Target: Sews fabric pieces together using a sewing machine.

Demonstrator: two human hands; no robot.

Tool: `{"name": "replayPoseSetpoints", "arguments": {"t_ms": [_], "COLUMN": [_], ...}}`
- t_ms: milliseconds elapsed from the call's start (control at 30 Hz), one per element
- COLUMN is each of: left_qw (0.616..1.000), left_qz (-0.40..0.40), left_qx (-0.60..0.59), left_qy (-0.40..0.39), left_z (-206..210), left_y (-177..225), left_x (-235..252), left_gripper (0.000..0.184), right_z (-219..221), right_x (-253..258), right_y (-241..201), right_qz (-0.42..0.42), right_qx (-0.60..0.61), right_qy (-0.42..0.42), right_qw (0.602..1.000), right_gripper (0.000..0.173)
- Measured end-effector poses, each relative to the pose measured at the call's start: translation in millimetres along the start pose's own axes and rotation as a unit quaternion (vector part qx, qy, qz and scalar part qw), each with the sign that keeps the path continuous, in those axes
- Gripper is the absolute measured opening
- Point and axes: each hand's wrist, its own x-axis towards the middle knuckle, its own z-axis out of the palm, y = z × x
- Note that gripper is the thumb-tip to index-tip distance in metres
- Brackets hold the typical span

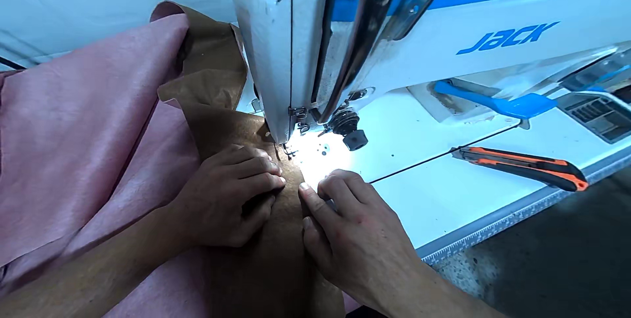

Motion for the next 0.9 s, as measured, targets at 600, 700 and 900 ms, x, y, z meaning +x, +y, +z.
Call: {"name": "replayPoseSetpoints", "arguments": {"t_ms": [600,700,900], "left_qw": [1.000,1.000,1.000], "left_qz": [-0.016,-0.013,-0.014], "left_qx": [0.011,0.010,0.025], "left_qy": [-0.006,-0.001,-0.004], "left_z": [-2,-2,-2], "left_y": [-15,-18,-22], "left_x": [5,6,9], "left_gripper": [0.029,0.028,0.029], "right_z": [-23,-24,-24], "right_x": [8,11,16], "right_y": [-10,-10,-10], "right_qz": [0.005,0.008,0.009], "right_qx": [0.010,0.011,0.002], "right_qy": [0.007,0.003,0.009], "right_qw": [1.000,1.000,1.000], "right_gripper": [0.031,0.031,0.032]}}
